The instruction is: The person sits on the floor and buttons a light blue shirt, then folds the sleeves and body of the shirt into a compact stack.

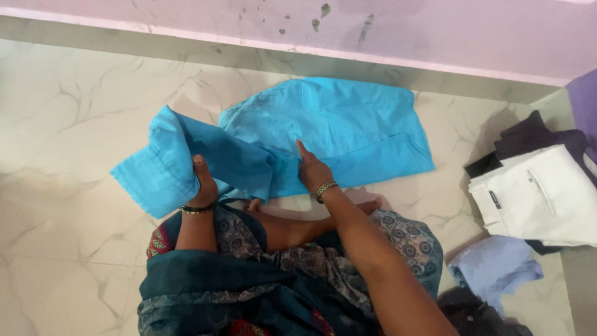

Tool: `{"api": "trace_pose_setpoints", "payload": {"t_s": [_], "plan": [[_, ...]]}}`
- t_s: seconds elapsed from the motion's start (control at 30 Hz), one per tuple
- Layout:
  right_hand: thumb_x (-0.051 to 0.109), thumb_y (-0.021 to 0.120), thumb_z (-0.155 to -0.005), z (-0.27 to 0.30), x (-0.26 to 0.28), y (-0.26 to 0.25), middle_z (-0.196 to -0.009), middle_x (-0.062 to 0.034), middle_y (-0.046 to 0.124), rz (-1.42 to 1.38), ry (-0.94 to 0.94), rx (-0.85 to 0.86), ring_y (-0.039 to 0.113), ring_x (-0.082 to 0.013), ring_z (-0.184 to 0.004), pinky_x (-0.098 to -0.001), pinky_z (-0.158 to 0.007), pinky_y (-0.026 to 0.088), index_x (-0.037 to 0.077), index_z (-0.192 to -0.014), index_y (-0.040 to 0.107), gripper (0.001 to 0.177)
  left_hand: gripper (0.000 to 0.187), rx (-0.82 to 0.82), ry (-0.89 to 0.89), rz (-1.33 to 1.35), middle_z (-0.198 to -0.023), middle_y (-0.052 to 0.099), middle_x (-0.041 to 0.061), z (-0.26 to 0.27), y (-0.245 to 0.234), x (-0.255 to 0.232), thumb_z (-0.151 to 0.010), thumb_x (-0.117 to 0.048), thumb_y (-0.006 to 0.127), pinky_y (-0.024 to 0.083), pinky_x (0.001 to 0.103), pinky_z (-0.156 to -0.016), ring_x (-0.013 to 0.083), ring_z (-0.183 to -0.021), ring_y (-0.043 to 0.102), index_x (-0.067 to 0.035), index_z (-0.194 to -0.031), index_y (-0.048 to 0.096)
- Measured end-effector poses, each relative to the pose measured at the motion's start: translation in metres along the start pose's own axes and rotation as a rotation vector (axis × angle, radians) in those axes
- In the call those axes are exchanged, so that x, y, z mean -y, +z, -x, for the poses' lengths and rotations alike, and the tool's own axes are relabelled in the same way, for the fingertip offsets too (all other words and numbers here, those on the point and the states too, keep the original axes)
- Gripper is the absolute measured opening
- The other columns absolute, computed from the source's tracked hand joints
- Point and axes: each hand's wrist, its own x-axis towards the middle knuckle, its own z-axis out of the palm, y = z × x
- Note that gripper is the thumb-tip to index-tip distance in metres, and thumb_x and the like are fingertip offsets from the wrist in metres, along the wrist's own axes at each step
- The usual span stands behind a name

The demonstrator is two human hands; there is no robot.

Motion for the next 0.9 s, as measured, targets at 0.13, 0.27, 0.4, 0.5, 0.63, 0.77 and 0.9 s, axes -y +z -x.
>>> {"api": "trace_pose_setpoints", "payload": {"t_s": [0.13, 0.27, 0.4, 0.5, 0.63, 0.77, 0.9], "plan": [[0.017, 0.072, -0.083, -0.022, -0.031, 0.030, -0.124, -0.0199, 0.062, -0.012, -0.081, 0.019, 0.064, -0.0413, -0.103, -0.0503, -0.086, 0.053, 0.027, -0.159, 0.022, 0.091, 0.033, 0.034, -0.066, 0.064, -0.129, 0.064, 0.024, -0.006, -0.006, -0.007, -0.113, -0.012, 0.057, 0.051, 0.047, -0.100, 0.0404, -0.110, 0.062, 0.011, -0.136, 0.057], [0.020, 0.072, -0.098, -0.043, -0.062, 0.048, -0.119, -0.0069, 0.072, 0.029, -0.227, -0.241, 0.070, -0.0301, -0.114, -0.0422, -0.098, 0.057, 0.031, -0.125, 0.057, 0.032, 0.036, 0.015, -0.044, 0.051, -0.133, 0.061, 0.026, 0.001, -0.002, -0.002, -0.112, -0.013, 0.056, 0.050, 0.047, -0.102, 0.0416, -0.114, 0.062, 0.012, -0.138, 0.054], [0.006, 0.068, -0.095, -0.046, -0.055, 0.036, -0.143, -0.0130, 0.060, -0.151, -0.287, -0.310, 0.061, -0.0341, -0.126, -0.0418, -0.105, 0.053, 0.025, -0.148, 0.047, 0.060, 0.031, 0.071, -0.106, 0.072, -0.119, 0.066, 0.021, 0.010, 0.009, 0.011, -0.111, -0.014, 0.059, 0.051, 0.046, -0.093, 0.0374, -0.102, 0.062, 0.009, -0.131, 0.059], [-0.002, 0.068, -0.086, -0.031, -0.023, 0.007, -0.156, -0.0162, 0.047, -0.220, -0.336, -0.265, 0.052, -0.0367, -0.137, -0.0434, -0.109, 0.049, 0.022, -0.160, 0.035, 0.085, 0.020, 0.249, -0.320, 0.112, -0.099, 0.069, 0.015, 0.009, 0.014, 0.010, -0.106, -0.018, 0.061, 0.052, 0.042, -0.080, 0.0315, -0.088, 0.065, 0.000, -0.113, 0.067], [0.008, 0.077, -0.084, -0.010, 0.040, -0.050, -0.166, -0.0126, 0.033, -0.476, -0.214, -0.143, 0.051, -0.0322, -0.140, -0.0403, -0.095, 0.058, 0.027, -0.160, 0.022, 0.095, 0.019, 0.342, -0.209, 0.205, -0.105, 0.073, 0.013, -0.008, 0.017, -0.013, -0.108, -0.021, 0.068, 0.056, 0.042, -0.084, 0.0296, -0.092, 0.070, -0.004, -0.115, 0.071], [0.023, 0.088, -0.071, 0.027, 0.100, -0.102, -0.167, -0.0148, 0.022, -0.630, -0.448, -0.091, 0.045, -0.0337, -0.144, -0.0391, -0.096, 0.057, 0.027, -0.161, 0.008, 0.120, 0.032, 0.417, -0.022, 0.153, -0.118, 0.066, 0.015, -0.030, 0.019, -0.045, -0.103, -0.026, 0.069, 0.051, 0.048, -0.092, 0.0327, -0.108, 0.062, -0.002, -0.124, 0.065], [0.046, 0.082, -0.072, 0.069, 0.136, -0.106, -0.166, -0.0182, 0.019, -0.251, -0.820, -0.459, 0.034, -0.0398, -0.147, -0.0464, -0.108, 0.048, 0.023, -0.165, 0.013, 0.118, 0.040, 0.561, 0.118, 0.213, -0.131, 0.060, 0.015, -0.035, 0.037, -0.078, -0.099, -0.027, 0.068, 0.045, 0.052, -0.101, 0.0345, -0.123, 0.054, -0.004, -0.130, 0.061]]}}
